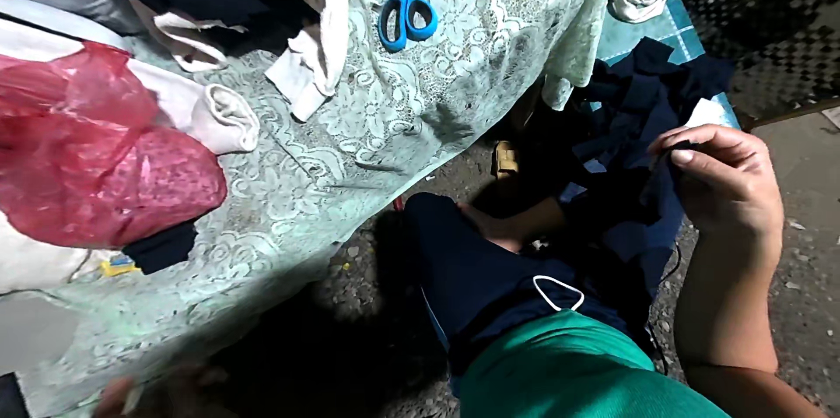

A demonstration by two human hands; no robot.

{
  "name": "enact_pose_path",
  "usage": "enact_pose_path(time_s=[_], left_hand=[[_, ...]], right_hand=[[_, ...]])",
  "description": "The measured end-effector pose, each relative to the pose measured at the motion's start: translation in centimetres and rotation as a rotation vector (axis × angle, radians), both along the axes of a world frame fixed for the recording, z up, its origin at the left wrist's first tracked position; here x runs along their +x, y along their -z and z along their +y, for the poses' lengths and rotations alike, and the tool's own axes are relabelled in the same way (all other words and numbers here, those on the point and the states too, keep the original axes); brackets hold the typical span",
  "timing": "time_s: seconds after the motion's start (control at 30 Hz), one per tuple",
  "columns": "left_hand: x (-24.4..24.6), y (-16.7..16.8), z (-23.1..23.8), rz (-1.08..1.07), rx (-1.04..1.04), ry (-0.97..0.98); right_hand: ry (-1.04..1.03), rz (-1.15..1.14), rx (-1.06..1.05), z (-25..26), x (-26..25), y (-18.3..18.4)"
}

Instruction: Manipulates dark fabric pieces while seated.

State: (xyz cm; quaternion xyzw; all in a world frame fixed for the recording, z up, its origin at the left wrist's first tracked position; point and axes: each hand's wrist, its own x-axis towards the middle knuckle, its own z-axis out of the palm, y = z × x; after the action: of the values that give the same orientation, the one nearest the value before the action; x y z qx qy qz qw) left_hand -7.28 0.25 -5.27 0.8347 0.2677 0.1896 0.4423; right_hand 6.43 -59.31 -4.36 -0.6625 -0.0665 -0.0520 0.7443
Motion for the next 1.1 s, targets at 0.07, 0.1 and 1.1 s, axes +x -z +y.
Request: enact_pose_path(time_s=[0.07, 0.1, 1.1], left_hand=[[3.0, -0.2, -6.5, 0.012, 0.201, 0.271], [4.5, -0.3, -10.1, -0.030, 0.235, 0.374], [10.7, -4.6, -37.7, -0.463, -0.350, 1.021]], right_hand=[[0.059, -0.007, 0.030, 1.2, -0.5, -0.1], [0.080, 0.000, 0.045, 1.9, -0.8, -0.2], [0.191, -0.139, 0.320, 7.7, -4.9, -0.6]])
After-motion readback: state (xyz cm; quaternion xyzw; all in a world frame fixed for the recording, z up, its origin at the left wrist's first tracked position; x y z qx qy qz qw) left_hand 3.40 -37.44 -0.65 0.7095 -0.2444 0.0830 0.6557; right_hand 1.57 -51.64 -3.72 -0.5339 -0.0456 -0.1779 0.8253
